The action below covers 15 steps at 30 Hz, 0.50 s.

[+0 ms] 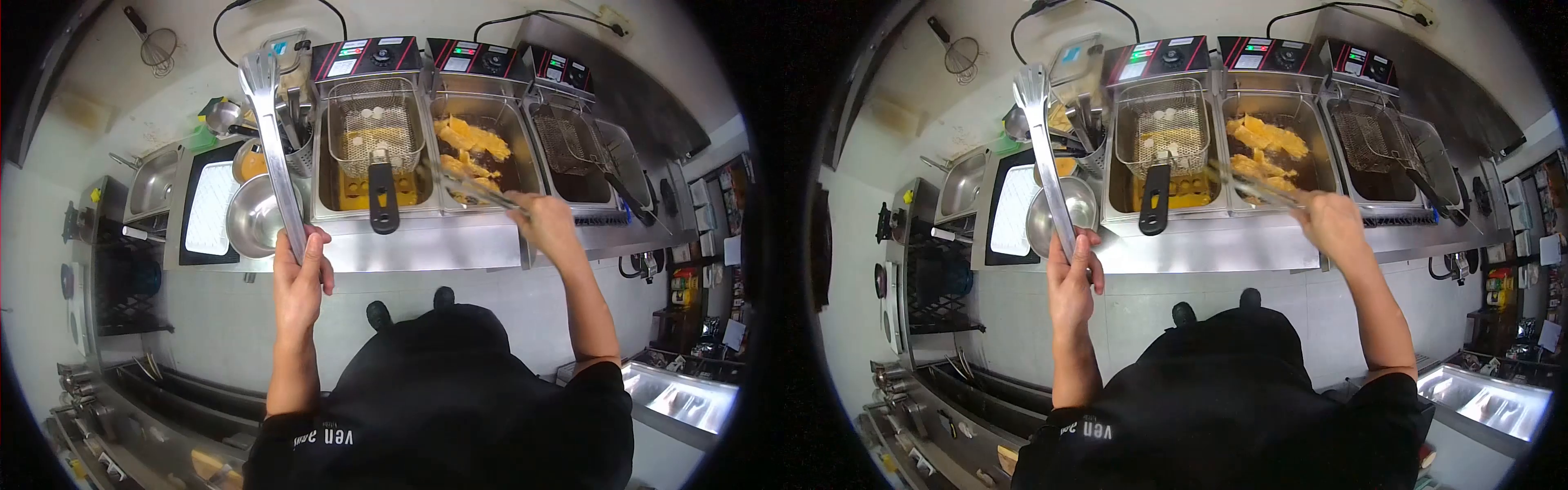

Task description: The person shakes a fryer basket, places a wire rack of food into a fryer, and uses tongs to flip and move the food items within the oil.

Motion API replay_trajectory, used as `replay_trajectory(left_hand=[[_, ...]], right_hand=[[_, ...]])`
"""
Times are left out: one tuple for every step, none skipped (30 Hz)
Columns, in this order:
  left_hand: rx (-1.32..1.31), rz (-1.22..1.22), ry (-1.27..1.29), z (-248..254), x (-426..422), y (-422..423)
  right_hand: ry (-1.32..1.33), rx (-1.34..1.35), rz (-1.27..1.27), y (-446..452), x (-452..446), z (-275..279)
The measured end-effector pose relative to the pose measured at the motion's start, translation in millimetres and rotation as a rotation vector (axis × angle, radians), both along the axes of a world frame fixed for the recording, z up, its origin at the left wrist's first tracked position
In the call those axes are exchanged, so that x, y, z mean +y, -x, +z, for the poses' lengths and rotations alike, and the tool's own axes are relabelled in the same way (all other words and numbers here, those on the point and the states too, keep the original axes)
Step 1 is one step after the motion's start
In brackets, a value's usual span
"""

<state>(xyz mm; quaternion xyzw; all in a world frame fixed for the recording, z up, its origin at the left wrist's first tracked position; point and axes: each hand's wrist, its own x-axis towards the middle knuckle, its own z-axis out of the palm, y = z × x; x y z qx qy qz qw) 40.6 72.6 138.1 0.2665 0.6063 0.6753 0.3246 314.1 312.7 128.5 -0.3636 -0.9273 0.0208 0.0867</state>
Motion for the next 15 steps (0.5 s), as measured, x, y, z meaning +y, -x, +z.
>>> replay_trajectory(left_hand=[[0.03, 0.011, -0.008, 6, 3, -7], [0.032, 0.008, -0.005, 12, 5, -14], [0.051, -0.009, -0.024, 17, 6, -21], [0.069, -0.026, -0.044, 22, 8, -27], [0.094, -0.043, -0.04, 25, 10, -35], [0.096, -0.046, -0.038, 30, 13, -42], [0.091, -0.072, -0.035, 34, 15, -50], [0.086, -0.095, -0.03, 37, 18, -56], [0.087, -0.092, -0.026, 37, 21, -61], [0.091, -0.11, -0.03, 37, 23, -66], [0.096, -0.127, -0.033, 37, 24, -70], [0.099, -0.123, -0.027, 37, 26, -74], [0.112, -0.088, -0.025, 36, 27, -77], [0.125, -0.054, -0.023, 37, 29, -81], [0.12, -0.036, -0.036, 38, 31, -84]], right_hand=[[0.003, 0.002, -0.002, -8, 5, 7], [-0.016, -0.026, -0.092, -15, 12, 16], [-0.036, -0.054, -0.183, -23, 20, 21], [-0.034, -0.051, -0.188, -32, 30, 19], [-0.075, -0.093, -0.19, -41, 41, 14], [-0.116, -0.136, -0.19, -48, 49, 11], [-0.102, -0.147, -0.203, -53, 55, 6], [-0.099, -0.147, -0.201, -58, 61, -1], [-0.109, -0.155, -0.167, -62, 67, -10], [-0.118, -0.163, -0.133, -66, 71, -18], [-0.112, -0.16, -0.128, -67, 74, -23], [-0.084, -0.195, -0.125, -66, 75, -28], [-0.056, -0.23, -0.121, -65, 77, -31], [-0.052, -0.226, -0.116, -65, 80, -32], [-0.046, -0.22, -0.079, -66, 83, -33]])
